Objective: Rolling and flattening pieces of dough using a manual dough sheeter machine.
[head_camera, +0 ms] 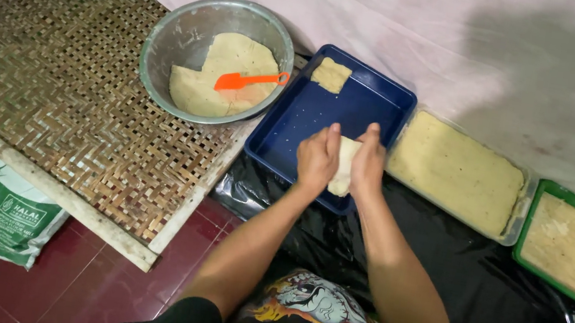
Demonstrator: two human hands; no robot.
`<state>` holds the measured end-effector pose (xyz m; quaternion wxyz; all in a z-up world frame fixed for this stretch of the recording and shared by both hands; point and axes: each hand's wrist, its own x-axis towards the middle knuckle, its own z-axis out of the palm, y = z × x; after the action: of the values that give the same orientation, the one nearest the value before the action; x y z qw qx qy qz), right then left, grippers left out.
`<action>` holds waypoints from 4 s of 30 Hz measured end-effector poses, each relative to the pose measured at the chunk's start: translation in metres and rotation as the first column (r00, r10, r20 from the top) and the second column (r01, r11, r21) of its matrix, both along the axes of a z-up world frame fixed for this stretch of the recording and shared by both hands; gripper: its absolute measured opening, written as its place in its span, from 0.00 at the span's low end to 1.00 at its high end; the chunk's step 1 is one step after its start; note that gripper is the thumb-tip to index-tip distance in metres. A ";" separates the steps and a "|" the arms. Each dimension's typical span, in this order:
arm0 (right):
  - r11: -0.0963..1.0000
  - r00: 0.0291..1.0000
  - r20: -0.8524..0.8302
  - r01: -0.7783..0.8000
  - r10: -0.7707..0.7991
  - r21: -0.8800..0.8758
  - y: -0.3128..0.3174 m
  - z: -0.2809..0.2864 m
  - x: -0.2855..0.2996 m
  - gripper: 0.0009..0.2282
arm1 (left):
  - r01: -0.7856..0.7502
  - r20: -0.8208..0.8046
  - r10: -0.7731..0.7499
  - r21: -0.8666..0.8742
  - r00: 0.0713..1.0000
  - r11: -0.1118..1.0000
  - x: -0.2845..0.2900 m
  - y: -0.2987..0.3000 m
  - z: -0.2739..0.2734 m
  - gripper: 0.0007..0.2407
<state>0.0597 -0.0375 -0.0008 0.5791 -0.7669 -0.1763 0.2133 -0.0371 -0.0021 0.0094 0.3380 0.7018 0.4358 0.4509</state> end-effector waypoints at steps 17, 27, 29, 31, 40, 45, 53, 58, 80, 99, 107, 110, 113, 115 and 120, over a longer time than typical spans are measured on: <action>0.950 0.950 0.070 0.297 -0.304 0.099 0.011 -0.016 0.022 0.28 | 0.388 -0.034 -0.418 -0.309 0.908 0.869 -0.020 0.010 0.019 0.14; 0.957 0.964 -0.010 0.262 -0.265 -0.122 -0.009 -0.048 0.006 0.28 | 0.255 0.021 -0.254 -0.085 0.967 0.963 -0.005 0.010 -0.015 0.20; 0.955 0.970 0.068 0.243 -0.235 -0.167 -0.024 -0.018 -0.008 0.24 | 0.289 0.005 -0.291 -0.141 0.957 0.947 -0.004 0.012 -0.009 0.21; 0.949 0.969 0.141 0.228 -0.201 -0.217 -0.039 -0.006 -0.010 0.20 | 0.321 -0.011 -0.329 -0.198 0.944 0.926 0.001 0.009 -0.008 0.23; 0.868 0.831 0.302 0.496 -0.467 -0.023 -0.113 0.024 0.005 0.24 | 0.687 -0.207 -0.712 -0.189 0.671 0.702 0.034 -0.049 0.005 0.25; 0.742 0.752 0.001 0.650 -0.659 0.165 -0.197 0.007 0.037 0.28 | 0.911 0.102 -0.954 -0.343 0.280 0.231 0.030 -0.094 0.023 0.23; 0.523 0.548 -0.257 0.836 -0.796 0.163 -0.340 -0.040 0.045 0.29 | 0.856 0.682 -0.694 -0.482 0.231 -0.189 0.046 -0.221 -0.053 0.40; 0.494 0.517 -0.401 0.853 -0.756 0.169 -0.397 -0.007 0.016 0.21 | 0.846 0.620 -0.738 -0.518 0.267 -0.129 0.055 -0.275 -0.050 0.37; 0.591 0.528 0.268 0.747 -0.806 0.303 -0.487 0.049 0.013 0.16 | 0.784 0.300 -0.849 -0.338 -0.434 -0.520 0.229 -0.340 0.036 0.27; 0.529 0.497 0.184 0.815 -0.848 0.236 -0.453 0.067 0.048 0.24 | 0.584 0.327 -0.645 -0.275 -0.690 -0.764 0.303 -0.331 0.040 0.17; 0.433 0.409 0.170 0.891 -0.896 0.136 -0.444 0.069 0.046 0.08 | 0.716 -0.178 -0.694 -0.210 -0.697 -0.665 0.300 -0.325 0.051 0.31; 0.421 0.398 0.164 0.894 -0.903 0.152 -0.442 0.063 0.047 0.09 | 0.747 -0.202 -0.720 -0.200 -0.664 -0.633 0.300 -0.327 0.042 0.31; 0.462 0.450 0.106 0.868 -0.887 0.181 -0.439 0.071 0.045 0.11 | 0.753 -0.219 -0.721 -0.195 -0.658 -0.628 0.300 -0.322 0.054 0.29; 0.494 0.494 0.056 0.845 -0.868 0.206 -0.436 0.082 0.045 0.13 | 0.749 -0.225 -0.715 -0.197 -0.662 -0.633 0.302 -0.322 0.057 0.28; 0.515 0.509 0.079 0.843 -0.857 0.157 -0.428 0.086 0.049 0.11 | 0.740 -0.334 -0.676 -0.112 -0.657 -0.663 0.299 -0.330 0.058 0.22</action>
<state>0.1089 -0.4653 0.0857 0.6315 -0.7385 0.1702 -0.1637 0.2615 -0.3322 0.0677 0.3937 0.7677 -0.4815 -0.1542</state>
